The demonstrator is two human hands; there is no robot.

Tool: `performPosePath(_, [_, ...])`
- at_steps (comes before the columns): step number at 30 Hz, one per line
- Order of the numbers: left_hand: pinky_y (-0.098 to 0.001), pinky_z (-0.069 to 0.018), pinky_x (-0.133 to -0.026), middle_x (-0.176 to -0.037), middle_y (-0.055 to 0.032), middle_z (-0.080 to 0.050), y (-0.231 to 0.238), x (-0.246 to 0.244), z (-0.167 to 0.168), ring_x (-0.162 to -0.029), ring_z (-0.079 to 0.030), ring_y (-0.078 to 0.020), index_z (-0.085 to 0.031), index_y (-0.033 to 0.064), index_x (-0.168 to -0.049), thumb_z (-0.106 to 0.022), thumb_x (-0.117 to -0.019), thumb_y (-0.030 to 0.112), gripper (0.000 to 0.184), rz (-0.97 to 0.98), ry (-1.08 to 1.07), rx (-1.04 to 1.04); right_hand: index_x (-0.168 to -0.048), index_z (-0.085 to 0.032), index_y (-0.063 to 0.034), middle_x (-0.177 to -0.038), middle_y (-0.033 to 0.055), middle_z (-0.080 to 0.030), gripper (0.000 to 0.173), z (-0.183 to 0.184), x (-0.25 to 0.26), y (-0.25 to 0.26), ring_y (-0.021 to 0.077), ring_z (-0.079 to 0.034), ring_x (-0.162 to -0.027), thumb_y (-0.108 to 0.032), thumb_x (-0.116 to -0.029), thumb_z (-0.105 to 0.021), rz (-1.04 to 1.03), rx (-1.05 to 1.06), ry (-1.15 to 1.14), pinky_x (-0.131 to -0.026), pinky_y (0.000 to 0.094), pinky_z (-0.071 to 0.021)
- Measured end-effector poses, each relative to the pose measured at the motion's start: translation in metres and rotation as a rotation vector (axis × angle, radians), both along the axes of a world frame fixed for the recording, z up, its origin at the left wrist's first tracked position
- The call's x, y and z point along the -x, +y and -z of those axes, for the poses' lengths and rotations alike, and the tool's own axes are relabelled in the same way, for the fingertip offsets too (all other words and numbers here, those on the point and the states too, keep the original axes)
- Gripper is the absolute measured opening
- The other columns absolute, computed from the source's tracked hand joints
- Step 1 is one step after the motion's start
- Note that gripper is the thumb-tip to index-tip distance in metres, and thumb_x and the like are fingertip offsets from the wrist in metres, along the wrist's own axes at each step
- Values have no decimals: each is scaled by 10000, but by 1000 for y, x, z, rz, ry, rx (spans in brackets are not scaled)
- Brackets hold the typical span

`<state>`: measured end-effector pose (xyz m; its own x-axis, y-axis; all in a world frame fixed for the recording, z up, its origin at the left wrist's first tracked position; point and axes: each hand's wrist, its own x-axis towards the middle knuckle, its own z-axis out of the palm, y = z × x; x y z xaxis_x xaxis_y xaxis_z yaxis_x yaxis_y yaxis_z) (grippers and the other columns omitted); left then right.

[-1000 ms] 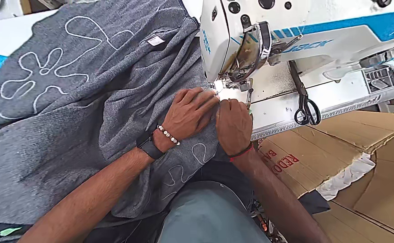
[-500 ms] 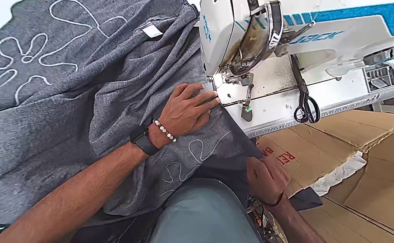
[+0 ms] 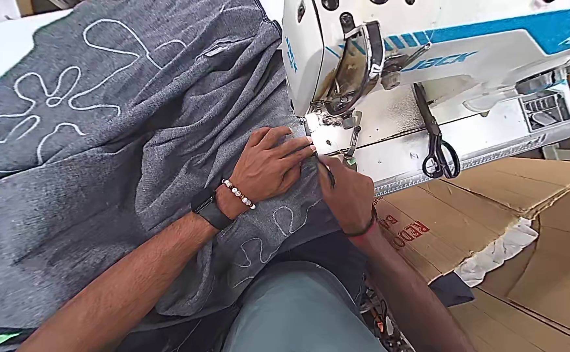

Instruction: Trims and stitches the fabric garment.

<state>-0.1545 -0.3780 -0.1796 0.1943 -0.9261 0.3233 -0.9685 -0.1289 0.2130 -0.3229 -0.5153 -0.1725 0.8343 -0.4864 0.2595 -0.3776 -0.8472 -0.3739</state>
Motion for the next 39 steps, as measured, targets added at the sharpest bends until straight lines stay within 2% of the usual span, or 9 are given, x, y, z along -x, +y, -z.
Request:
performPosePath(4, [-471, -345, -1111, -1434, 55, -630, 1, 1, 1, -1352, -512, -249, -673, 254, -1378, -464, -1018, 300, 419, 3, 22, 1, -1299, -736, -136, -600, 23, -619, 358, 5, 15, 4, 192, -563, -471, -194, -992, -562, -81, 73, -7, -413, 367, -406])
performPosePath(8, [-478, -343, -1113, -1438, 50, -627, 0, 0, 0, -1356, -506, -262, -678, 263, -1374, -473, -1021, 285, 409, -1, 16, -13, -1165, -779, -151, -663, 6, -679, 303, -3, 14, 0, 168, -605, -515, -325, -1041, -563, -26, -65, -15, -440, 372, -446])
performPosePath(12, [-479, -343, -1113, -1450, 63, -617, 0, 1, -2, -1371, -494, -266, -670, 289, -1383, -468, -1026, 299, 410, -14, 21, -36, -1221, -764, -204, -616, 15, -625, 284, -13, 8, -6, 192, -550, -490, -256, -1015, -575, 28, -191, 76, -450, 404, -416])
performPosePath(15, [-468, -341, -1106, -1437, 74, -627, 0, 1, -2, -1364, -501, -253, -682, 286, -1368, -471, -1019, 307, 409, -22, 9, -29, -1301, -731, -140, -577, 29, -604, 362, -1, 16, 0, 210, -555, -449, -169, -989, -551, -63, -2, 21, -394, 391, -398])
performPosePath(19, [-470, -345, -1111, -1436, 71, -629, 2, 2, -1, -1363, -504, -253, -684, 269, -1366, -470, -1016, 306, 412, -25, 3, -27, -1403, -652, -112, -584, 30, -552, 408, 4, 21, 4, 207, -529, -456, -170, -1016, -536, -161, 124, 70, -402, 363, -380])
performPosePath(25, [-490, -346, -1110, -1452, 57, -617, 3, 1, -1, -1377, -492, -272, -688, 297, -1355, -485, -1024, 298, 388, 14, 37, -42, -1384, -651, -64, -565, 39, -536, 399, -7, 17, 1, 217, -526, -451, -165, -1016, -536, -245, 205, 168, -405, 344, -371])
performPosePath(30, [-502, -331, -1123, -1472, 42, -599, 3, -3, -1, -1394, -470, -287, -691, 315, -1350, -487, -1022, 311, 386, 18, 22, -49, -1416, -633, -92, -560, 39, -526, 418, -14, 15, -6, 221, -510, -433, -175, -1026, -505, -266, 193, 233, -391, 352, -352])
performPosePath(34, [-520, -330, -1124, -1405, -55, -617, -4, -21, -4, -1348, -485, -328, -705, 293, -1327, -500, -1016, 297, 373, 7, 12, -42, -1427, -624, -114, -555, 34, -524, 426, -23, -6, -12, 232, -519, -436, -170, -1020, -513, -224, 185, 283, -383, 359, -348])
performPosePath(39, [-516, -321, -1092, -1291, -45, -692, -13, -64, -4, -1302, -523, -325, -733, 307, -1277, -504, -1017, 285, 347, 111, -26, 19, -1370, -662, -108, -545, 45, -531, 387, -29, -38, -13, 253, -541, -445, -193, -1038, -481, -180, 211, 315, -391, 379, -356])
